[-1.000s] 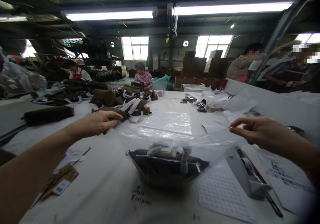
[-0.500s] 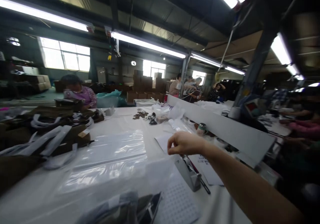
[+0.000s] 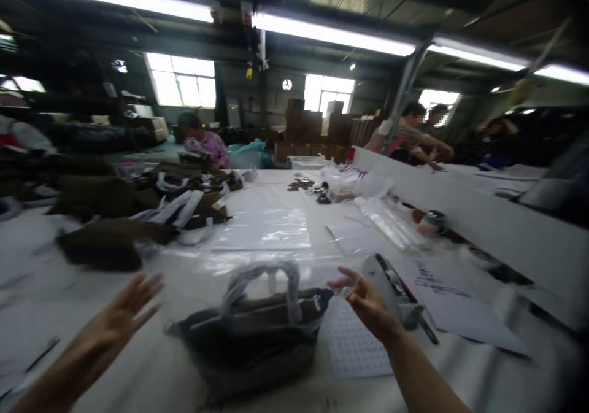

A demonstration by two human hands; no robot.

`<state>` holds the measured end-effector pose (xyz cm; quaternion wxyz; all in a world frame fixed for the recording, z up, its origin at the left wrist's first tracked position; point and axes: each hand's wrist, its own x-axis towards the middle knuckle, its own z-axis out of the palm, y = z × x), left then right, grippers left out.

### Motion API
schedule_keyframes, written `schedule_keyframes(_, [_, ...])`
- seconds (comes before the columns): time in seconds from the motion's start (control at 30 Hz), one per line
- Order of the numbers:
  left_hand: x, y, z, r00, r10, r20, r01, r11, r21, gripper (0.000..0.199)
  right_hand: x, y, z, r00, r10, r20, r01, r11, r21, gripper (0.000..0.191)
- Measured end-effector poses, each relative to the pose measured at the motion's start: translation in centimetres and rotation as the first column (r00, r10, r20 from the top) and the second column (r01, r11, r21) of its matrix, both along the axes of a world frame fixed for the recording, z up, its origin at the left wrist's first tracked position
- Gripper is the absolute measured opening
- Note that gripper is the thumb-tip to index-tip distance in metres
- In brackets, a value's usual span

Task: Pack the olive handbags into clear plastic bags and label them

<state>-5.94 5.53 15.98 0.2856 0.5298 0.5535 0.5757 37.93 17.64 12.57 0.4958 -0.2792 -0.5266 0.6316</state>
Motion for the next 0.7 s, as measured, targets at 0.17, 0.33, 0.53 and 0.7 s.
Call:
schedule_keyframes(0.17, [1.0, 0.6, -3.3, 0.787, 0.223, 0.575, -0.158, 0.974, -0.162, 0.036, -1.8, 1.2, -0.5, 0.964, -0.241, -0.11, 0.232, 0.969, -0.089, 0.033])
schedule_keyframes(0.33, [1.9, 5.1, -1.4, 0.73, 0.122, 0.673, -0.118, 0.992, -0.053, 0.028, -4.0, 5.0, 1.8, 0.955, -0.279, -0.102, 0.26, 0.952, -0.163, 0.035])
schedule_keyframes(0.53, [-0.1, 8.5, 4.6, 0.771, 0.123, 0.624, -0.176, 0.984, 0.024, 0.019, -5.1, 10.6, 7.3, 0.955, -0.262, -0.136, 0.251, 0.963, -0.098, 0.027])
schedule_keyframes(0.7, [0.3, 3.4, 2.7, 0.913, -0.019, 0.407, 0.062, 0.994, -0.094, 0.027, -0.1, 8.2, 3.8, 0.955, 0.045, 0.295, -0.05, 0.999, 0.012, 0.036])
